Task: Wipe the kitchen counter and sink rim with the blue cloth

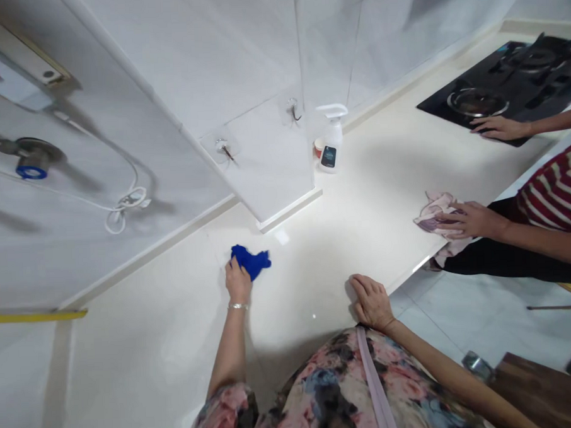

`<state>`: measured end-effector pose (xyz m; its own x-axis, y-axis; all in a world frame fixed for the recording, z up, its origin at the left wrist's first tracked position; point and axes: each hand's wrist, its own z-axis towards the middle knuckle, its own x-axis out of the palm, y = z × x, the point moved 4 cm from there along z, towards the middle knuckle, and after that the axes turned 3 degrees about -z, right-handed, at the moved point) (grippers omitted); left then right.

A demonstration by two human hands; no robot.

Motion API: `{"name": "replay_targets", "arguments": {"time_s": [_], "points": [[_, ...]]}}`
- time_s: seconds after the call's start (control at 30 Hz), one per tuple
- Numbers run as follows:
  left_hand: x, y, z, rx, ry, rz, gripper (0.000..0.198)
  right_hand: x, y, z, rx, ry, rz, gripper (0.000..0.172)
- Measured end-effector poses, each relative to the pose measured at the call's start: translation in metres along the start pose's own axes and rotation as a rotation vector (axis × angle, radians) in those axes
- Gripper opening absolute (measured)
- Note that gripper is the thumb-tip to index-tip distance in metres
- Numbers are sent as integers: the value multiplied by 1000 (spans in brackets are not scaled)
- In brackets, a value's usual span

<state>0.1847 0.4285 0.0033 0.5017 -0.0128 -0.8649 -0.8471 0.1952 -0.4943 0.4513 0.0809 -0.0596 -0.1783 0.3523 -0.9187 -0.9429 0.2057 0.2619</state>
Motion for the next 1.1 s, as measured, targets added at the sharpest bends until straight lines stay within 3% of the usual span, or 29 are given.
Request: {"name": "replay_targets", "arguments": {"time_s": [0.1, 0.23, 0.33, 0.47, 0.53, 0.6, 0.7, 0.83, 1.0, 1.1], "points": [[18, -21, -27, 130, 65, -69, 49, 2, 0, 0, 8, 4, 5, 68], [58, -85, -31, 357, 158, -221, 44, 2, 1, 1, 24, 15, 11, 71], [78, -152, -11, 497, 153, -318, 46, 1, 2, 2, 24, 6, 12, 70], [91, -252, 19, 828, 37, -354, 52, -1, 3, 3, 7, -13, 17, 68], [102, -287, 36, 960, 45, -215, 51, -2, 4, 2, -1, -14, 14, 68], [116, -304, 55, 1042, 119, -37, 50, -2, 3, 0, 5, -8, 8, 70], [130, -296, 82, 1079, 246, 109, 49, -1, 2, -2, 19, 7, 14, 74], [125, -263, 98, 1080, 289, 87, 48, -1, 2, -3, 18, 21, 36, 80], [92, -221, 98, 1021, 316, 75, 47, 0, 1, -3, 4, 31, 28, 75], [62, -182, 96, 914, 293, 92, 45, 1, 1, -2, -4, 25, 26, 70]]}}
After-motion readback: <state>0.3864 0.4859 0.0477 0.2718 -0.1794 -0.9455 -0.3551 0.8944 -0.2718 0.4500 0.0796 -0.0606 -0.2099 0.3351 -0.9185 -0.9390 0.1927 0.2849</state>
